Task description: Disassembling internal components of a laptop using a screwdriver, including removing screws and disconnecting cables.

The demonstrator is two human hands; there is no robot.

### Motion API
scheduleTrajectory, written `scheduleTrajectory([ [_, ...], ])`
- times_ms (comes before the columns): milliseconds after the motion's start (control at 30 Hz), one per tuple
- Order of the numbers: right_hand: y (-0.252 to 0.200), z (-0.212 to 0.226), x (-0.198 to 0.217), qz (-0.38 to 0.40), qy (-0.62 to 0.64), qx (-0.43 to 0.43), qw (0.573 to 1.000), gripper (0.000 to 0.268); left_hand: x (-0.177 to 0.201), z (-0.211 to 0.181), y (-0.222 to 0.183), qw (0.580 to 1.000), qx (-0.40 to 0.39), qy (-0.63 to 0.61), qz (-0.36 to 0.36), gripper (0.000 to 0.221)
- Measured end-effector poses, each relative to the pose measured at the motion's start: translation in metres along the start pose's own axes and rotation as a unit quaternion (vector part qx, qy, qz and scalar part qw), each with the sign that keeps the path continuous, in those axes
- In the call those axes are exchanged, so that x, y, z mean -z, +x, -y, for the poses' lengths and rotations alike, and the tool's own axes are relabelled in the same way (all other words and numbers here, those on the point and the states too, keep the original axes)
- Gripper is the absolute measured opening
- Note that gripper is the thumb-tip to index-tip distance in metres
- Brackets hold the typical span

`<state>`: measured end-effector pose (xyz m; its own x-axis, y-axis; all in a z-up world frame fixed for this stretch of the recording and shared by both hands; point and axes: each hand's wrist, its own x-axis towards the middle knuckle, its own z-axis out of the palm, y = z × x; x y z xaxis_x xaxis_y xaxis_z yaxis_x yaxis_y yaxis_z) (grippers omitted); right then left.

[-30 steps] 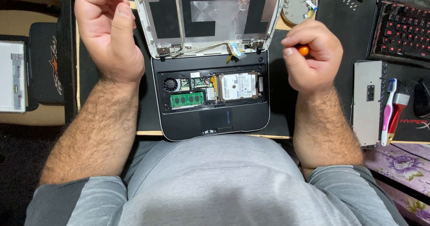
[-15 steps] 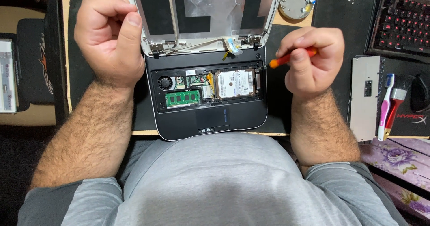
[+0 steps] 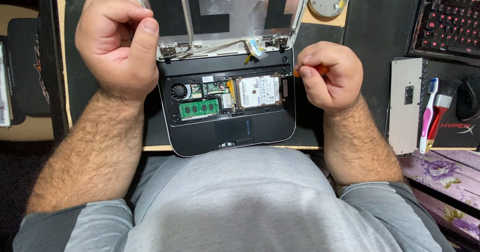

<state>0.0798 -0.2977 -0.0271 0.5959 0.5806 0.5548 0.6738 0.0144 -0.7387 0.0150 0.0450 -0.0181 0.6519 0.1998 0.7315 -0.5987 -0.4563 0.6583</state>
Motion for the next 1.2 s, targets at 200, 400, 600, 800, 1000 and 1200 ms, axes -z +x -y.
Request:
scheduleTrajectory([
  [200,0.007,0.003,0.003,0.071,-0.101,0.013,0.992,0.006,0.0,-0.002,0.001,1.0,-0.003,-0.001,0.003,0.018],
  [400,0.008,0.005,0.002,0.072,-0.102,0.023,0.992,0.006,0.0,-0.002,0.0,1.0,-0.004,-0.001,0.002,0.016],
  [600,0.003,0.0,0.005,0.087,-0.04,0.002,0.995,0.02,0.001,-0.006,0.001,1.0,0.001,0.002,0.01,0.017],
  [800,0.009,0.014,0.01,0.051,-0.113,0.047,0.991,0.012,0.001,-0.007,0.002,1.0,0.0,0.004,0.014,0.016],
  [1000,0.009,0.016,0.013,0.094,-0.081,0.019,0.992,0.019,0.001,-0.006,-0.001,1.0,-0.002,0.014,0.023,0.015],
  [1200,0.01,0.016,0.01,0.032,-0.027,0.012,0.999,0.031,0.001,-0.005,-0.003,0.999,-0.001,0.021,0.026,0.014],
])
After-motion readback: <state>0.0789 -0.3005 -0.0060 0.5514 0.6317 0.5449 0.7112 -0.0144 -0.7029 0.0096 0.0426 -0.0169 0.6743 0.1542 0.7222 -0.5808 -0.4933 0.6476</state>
